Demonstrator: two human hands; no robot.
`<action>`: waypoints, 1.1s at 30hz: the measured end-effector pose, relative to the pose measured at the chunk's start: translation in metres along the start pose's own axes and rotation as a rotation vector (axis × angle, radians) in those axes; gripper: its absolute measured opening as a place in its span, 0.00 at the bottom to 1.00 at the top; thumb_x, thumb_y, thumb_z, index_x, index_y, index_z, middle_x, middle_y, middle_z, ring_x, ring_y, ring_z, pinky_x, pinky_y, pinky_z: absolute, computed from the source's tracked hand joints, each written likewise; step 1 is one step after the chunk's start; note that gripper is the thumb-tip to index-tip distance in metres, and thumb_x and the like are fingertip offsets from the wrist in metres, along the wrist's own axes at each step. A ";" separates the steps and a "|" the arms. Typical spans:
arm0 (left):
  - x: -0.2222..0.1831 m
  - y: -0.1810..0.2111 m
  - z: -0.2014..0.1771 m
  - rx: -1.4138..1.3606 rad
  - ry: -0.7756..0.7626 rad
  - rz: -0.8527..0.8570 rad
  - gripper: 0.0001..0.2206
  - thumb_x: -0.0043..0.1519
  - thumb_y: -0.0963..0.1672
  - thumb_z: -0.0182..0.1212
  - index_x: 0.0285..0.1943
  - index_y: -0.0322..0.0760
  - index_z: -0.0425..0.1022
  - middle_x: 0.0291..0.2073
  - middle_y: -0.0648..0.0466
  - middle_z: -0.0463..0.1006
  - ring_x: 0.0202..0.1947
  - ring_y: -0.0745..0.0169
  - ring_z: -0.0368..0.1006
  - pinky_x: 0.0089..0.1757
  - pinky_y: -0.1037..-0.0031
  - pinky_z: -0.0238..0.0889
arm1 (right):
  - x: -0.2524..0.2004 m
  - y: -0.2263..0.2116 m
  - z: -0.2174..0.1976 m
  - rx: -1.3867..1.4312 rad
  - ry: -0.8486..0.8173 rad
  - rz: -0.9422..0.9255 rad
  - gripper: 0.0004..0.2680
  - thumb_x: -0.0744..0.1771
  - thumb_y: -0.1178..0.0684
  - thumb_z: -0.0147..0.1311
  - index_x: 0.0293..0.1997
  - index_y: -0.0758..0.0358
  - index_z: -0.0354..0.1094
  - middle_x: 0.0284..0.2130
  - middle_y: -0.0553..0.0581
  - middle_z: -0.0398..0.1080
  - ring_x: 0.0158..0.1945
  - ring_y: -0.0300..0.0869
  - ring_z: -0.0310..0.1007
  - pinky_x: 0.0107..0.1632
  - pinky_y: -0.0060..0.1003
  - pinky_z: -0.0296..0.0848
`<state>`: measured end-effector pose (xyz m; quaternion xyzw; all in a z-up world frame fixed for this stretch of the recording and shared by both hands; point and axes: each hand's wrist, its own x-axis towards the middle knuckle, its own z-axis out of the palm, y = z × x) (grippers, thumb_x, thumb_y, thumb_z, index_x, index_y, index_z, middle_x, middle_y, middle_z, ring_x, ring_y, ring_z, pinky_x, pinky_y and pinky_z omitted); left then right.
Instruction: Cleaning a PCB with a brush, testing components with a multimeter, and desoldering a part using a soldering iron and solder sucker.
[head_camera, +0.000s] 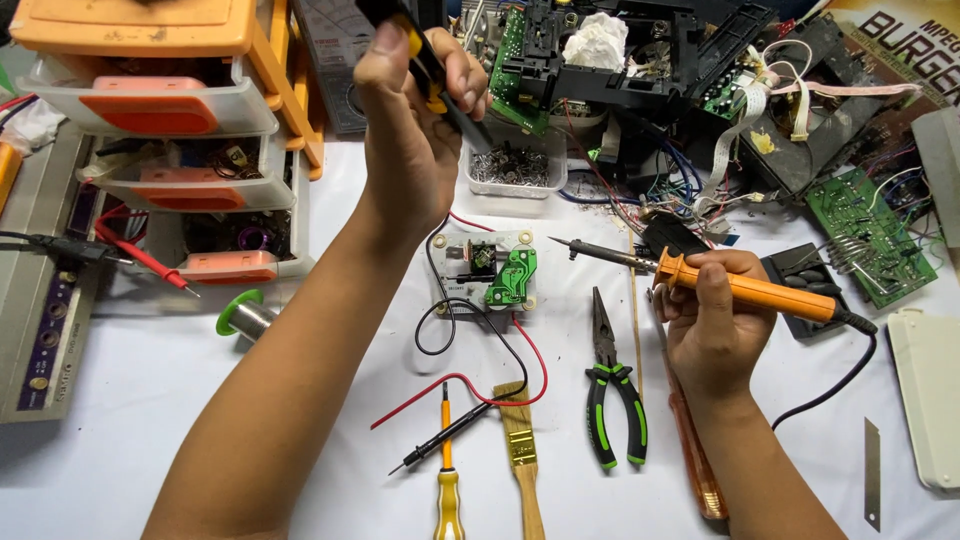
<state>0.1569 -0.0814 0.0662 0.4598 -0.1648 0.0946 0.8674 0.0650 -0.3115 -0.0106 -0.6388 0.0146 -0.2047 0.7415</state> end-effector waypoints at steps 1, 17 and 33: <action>0.001 -0.006 -0.003 -0.030 -0.068 0.091 0.16 0.50 0.55 0.41 0.23 0.43 0.57 0.20 0.59 0.58 0.25 0.71 0.53 0.32 0.77 0.50 | 0.000 0.000 0.000 0.001 -0.010 -0.011 0.06 0.65 0.50 0.46 0.34 0.61 0.57 0.21 0.54 0.57 0.18 0.37 0.57 0.22 0.26 0.60; -0.009 -0.018 -0.015 0.373 -0.152 0.347 0.07 0.64 0.47 0.38 0.43 0.41 0.52 0.32 0.56 0.55 0.35 0.68 0.54 0.42 0.76 0.56 | 0.000 0.000 0.000 -0.007 0.012 0.005 0.07 0.64 0.50 0.46 0.35 0.61 0.58 0.19 0.54 0.57 0.18 0.36 0.57 0.24 0.25 0.61; -0.068 -0.028 -0.013 0.322 -0.203 0.227 0.16 0.64 0.53 0.36 0.48 0.41 0.46 0.29 0.53 0.62 0.30 0.65 0.66 0.28 0.80 0.60 | -0.004 0.002 -0.002 -0.105 -0.052 -0.035 0.06 0.64 0.52 0.45 0.33 0.64 0.57 0.21 0.55 0.57 0.20 0.38 0.60 0.21 0.26 0.58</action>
